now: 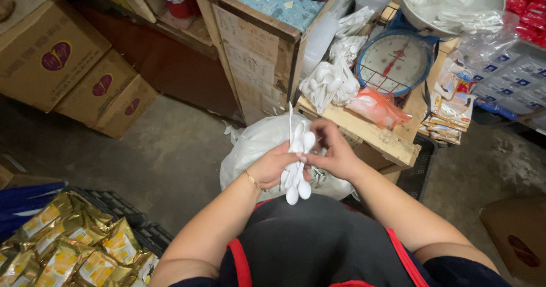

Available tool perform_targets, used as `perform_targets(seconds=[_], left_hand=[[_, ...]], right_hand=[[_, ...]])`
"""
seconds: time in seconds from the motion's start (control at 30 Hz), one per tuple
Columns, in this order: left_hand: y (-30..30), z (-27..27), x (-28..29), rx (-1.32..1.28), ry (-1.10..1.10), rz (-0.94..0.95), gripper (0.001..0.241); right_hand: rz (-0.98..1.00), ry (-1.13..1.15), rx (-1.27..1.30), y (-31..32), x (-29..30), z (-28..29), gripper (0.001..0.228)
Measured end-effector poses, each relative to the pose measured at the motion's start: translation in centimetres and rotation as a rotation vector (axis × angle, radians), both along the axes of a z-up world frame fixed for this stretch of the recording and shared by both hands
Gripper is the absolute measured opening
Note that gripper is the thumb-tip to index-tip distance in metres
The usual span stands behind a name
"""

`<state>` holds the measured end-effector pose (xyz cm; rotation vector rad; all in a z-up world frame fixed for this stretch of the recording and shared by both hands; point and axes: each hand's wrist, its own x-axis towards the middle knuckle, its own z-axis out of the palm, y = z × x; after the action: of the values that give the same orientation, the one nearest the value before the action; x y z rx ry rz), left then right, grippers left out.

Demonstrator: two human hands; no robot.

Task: The person counts white plastic spoons by hand and places them into clear plastic bags.

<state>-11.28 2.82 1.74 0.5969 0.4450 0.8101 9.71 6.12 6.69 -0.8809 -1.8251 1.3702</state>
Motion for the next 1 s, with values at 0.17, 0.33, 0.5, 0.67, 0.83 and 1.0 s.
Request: perform_targets(seconds=[0.17, 0.33, 0.5, 0.67, 0.83, 1.0], left_hand=[[-2.4, -0.7, -0.1, -0.081, -0.077, -0.115, 0.027], [-3.5, -0.9, -0.9, -0.067, -0.162, -0.164, 0.024], [-4.0, -1.1, -1.2, -0.133, -0.163, -0.145, 0.024], [-4.0, -2.3, -1.2, -0.209, -0.173, -0.207, 0.023], [-4.5, -2.1, -1.6, -0.069, -0.086, -0.208, 0.024], [-4.8, -1.2, -3.3, 0.223, 0.18, -0.417, 0.039]], right_hand=[[0.177, 0.097, 0.115, -0.3, -0.8, 4.0, 0.116], [0.368, -0.145, 0.279, -1.0, -2.0, 4.1, 0.087], [0.352, -0.037, 0.111, -2.3, -2.2, 2.9, 0.07], [0.298, -0.133, 0.214, -3.1, -1.5, 2.8, 0.064], [0.194, -0.099, 0.463, -4.0, -1.8, 3.8, 0.064], [0.335, -0.135, 0.364, -5.0, -3.9, 4.2, 0.066]])
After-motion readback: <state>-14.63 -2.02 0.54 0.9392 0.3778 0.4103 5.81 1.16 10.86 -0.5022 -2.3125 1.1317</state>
